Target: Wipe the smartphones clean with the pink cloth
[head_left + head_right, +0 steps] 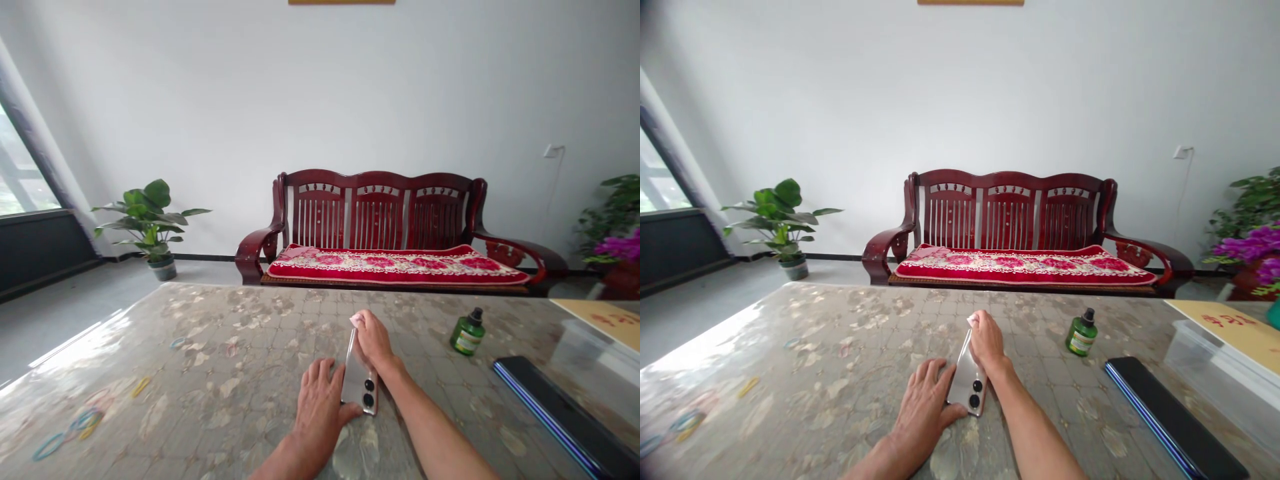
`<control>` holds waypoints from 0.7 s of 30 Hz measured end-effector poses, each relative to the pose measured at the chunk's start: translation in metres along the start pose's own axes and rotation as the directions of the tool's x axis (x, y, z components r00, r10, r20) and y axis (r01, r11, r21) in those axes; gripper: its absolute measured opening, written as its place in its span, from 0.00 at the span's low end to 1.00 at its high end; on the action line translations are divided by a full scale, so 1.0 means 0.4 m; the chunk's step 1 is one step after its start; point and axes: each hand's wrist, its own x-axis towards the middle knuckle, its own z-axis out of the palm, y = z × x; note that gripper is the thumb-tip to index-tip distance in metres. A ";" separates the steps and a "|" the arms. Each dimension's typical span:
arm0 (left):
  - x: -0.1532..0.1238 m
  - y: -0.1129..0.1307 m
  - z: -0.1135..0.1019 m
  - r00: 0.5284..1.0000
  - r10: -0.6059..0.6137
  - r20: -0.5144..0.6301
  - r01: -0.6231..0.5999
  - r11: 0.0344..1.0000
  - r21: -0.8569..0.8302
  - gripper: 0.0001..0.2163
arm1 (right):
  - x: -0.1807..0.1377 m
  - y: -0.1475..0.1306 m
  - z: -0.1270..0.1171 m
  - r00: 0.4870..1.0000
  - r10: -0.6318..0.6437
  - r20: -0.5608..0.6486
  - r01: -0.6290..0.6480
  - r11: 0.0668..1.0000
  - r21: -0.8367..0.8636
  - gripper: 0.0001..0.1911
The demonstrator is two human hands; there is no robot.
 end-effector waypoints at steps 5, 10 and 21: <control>0.005 -0.009 -0.001 0.999 0.039 -0.014 -0.040 0.999 -0.005 0.27 | -0.002 0.012 -0.007 0.998 0.038 -0.053 -0.031 0.991 0.128 0.14; 0.007 0.001 -0.020 0.999 0.037 -0.037 -0.038 0.999 -0.019 0.24 | -0.005 0.021 -0.011 0.993 0.068 -0.097 -0.043 0.970 0.240 0.15; 0.007 0.007 -0.027 0.998 0.052 -0.036 -0.051 0.998 0.034 0.15 | 0.018 0.067 0.017 0.953 0.200 -0.227 -0.069 0.874 0.482 0.17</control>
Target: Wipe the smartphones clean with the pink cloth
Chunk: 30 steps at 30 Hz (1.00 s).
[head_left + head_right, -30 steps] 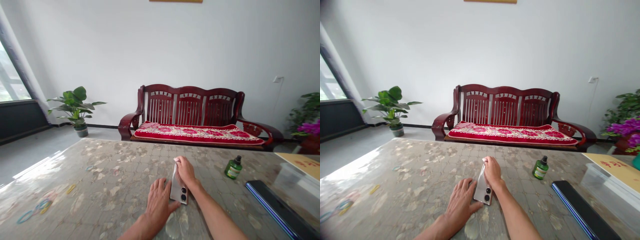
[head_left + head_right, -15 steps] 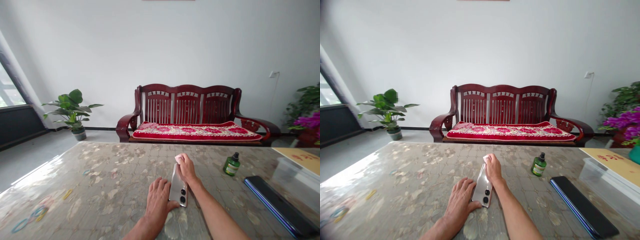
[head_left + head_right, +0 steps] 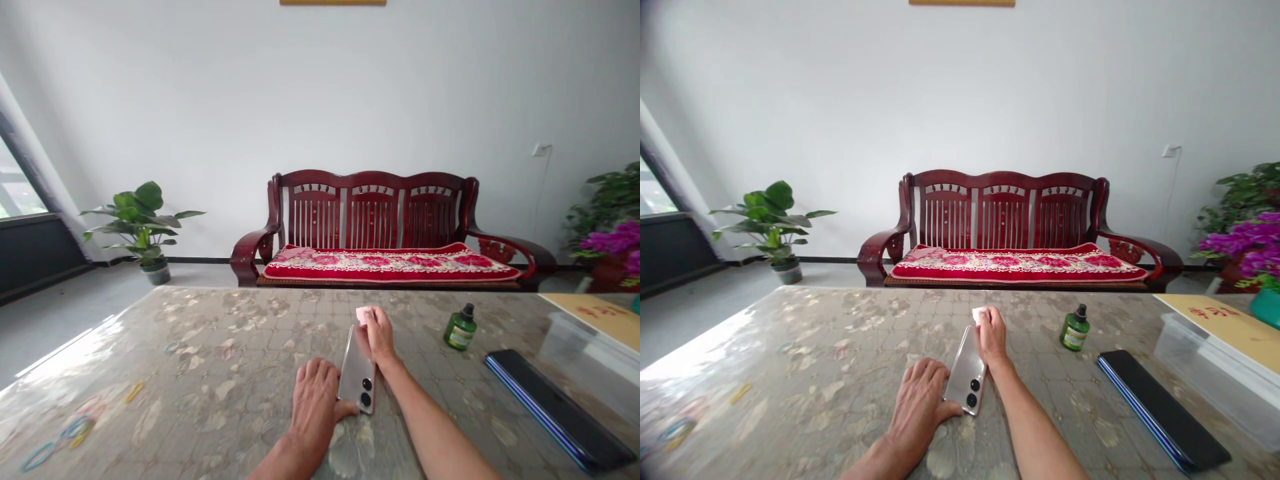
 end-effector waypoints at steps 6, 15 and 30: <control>0.000 0.024 -0.019 0.982 -0.169 0.081 0.180 0.972 -0.150 0.13 | -0.004 0.000 0.002 0.998 0.003 -0.064 0.004 0.995 0.104 0.17; 0.025 -0.001 -0.009 0.933 -0.328 0.149 0.361 0.848 -0.388 0.05 | -0.022 -0.025 -0.021 0.987 -0.126 -0.097 0.132 0.989 0.063 0.18; 0.031 -0.057 -0.053 0.965 -0.259 0.032 0.261 0.957 -0.125 0.07 | -0.188 -0.161 -0.055 0.439 -0.792 0.425 0.898 0.376 -0.227 0.16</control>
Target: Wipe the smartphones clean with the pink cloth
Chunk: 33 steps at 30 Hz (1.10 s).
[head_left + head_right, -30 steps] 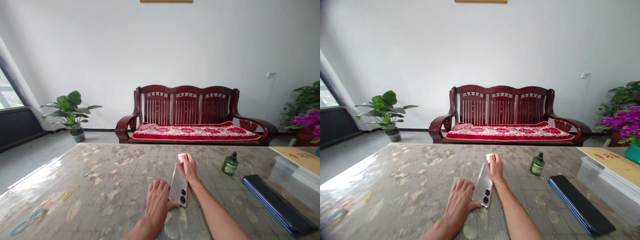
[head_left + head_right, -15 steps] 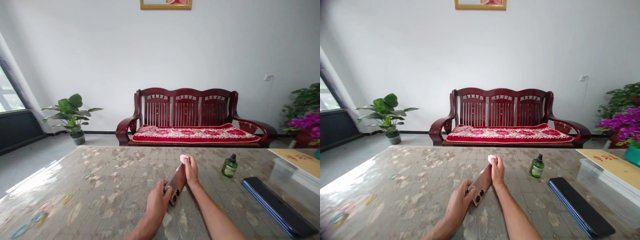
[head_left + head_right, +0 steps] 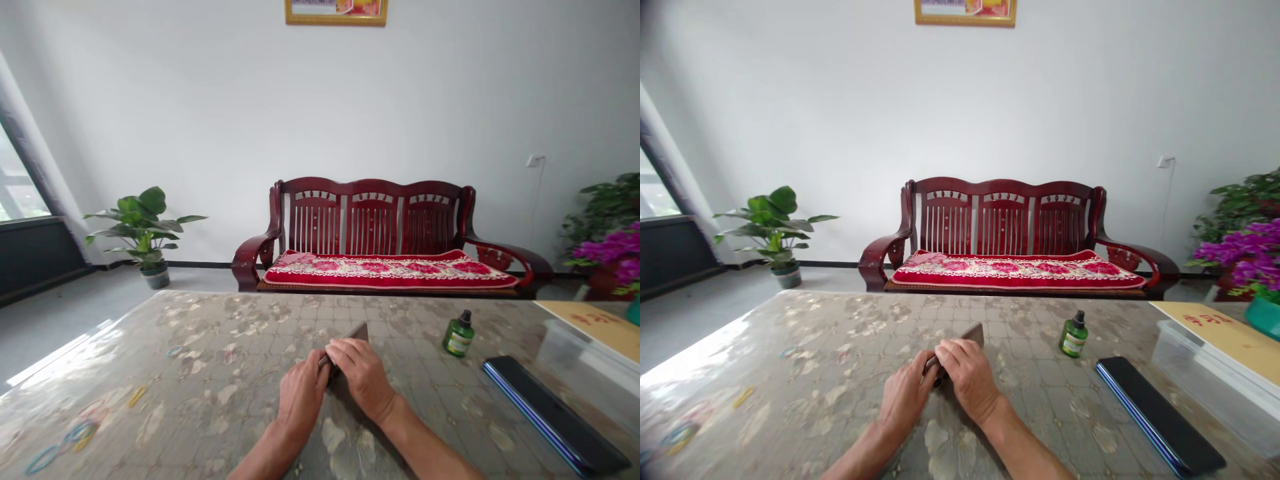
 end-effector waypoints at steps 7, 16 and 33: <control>-0.004 0.001 -0.003 1.000 0.014 -0.003 -0.014 0.998 0.062 0.07 | -0.020 0.105 -0.004 0.985 0.160 -0.064 -0.166 0.981 -0.103 0.21; -0.006 0.003 -0.006 1.000 0.012 0.003 -0.012 0.999 0.046 0.08 | -0.003 0.011 0.009 0.996 0.090 0.019 -0.090 0.996 -0.015 0.15; -0.002 0.000 -0.005 0.995 -0.087 0.048 0.088 0.996 -0.012 0.08 | -0.056 0.169 0.062 0.631 0.775 0.030 -0.765 0.616 0.185 0.15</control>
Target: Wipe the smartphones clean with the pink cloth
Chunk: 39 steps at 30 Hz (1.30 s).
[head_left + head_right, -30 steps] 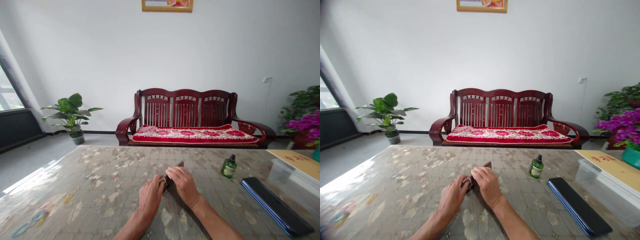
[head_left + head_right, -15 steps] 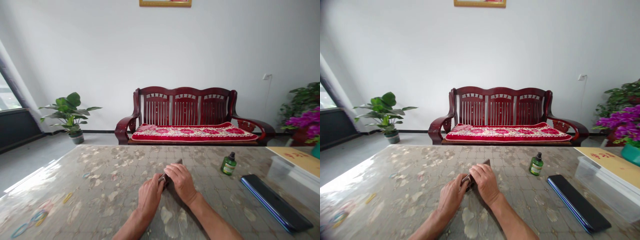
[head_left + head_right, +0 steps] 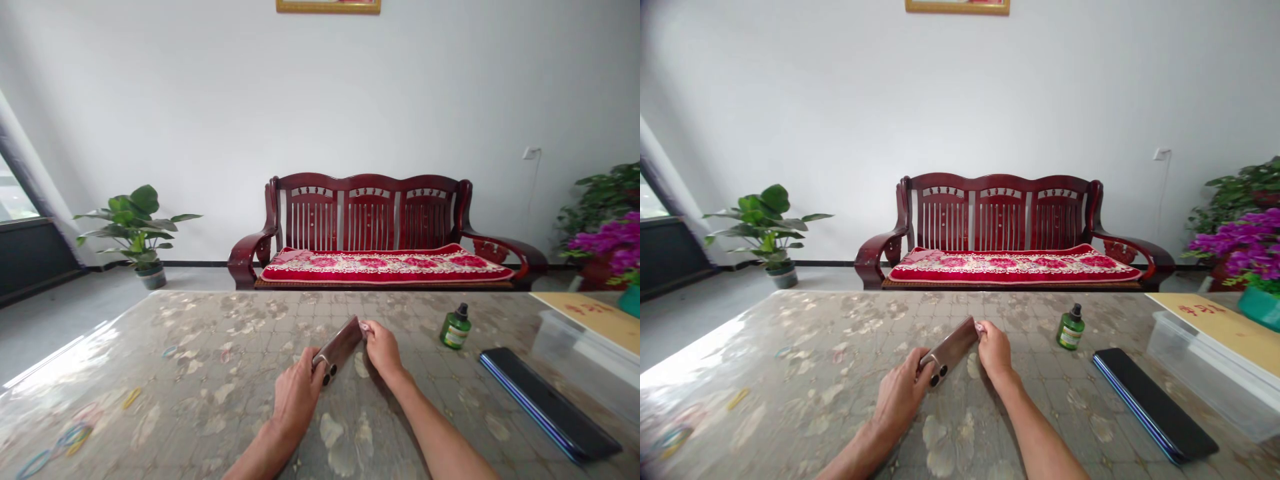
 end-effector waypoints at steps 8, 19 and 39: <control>0.009 -0.003 0.004 1.000 -0.015 -0.024 0.012 0.995 -0.098 0.09 | -0.018 -0.003 0.001 0.997 -0.016 -0.076 0.017 1.000 0.003 0.17; 0.018 -0.022 0.036 0.992 0.057 -0.111 -0.081 0.970 -0.227 0.14 | -0.066 -0.087 0.013 0.923 -0.372 0.094 0.371 0.928 0.027 0.16; 0.020 -0.045 0.092 0.976 0.198 -0.094 -0.213 0.954 -0.208 0.22 | -0.057 -0.040 0.028 0.949 -0.307 0.066 0.307 0.952 0.001 0.16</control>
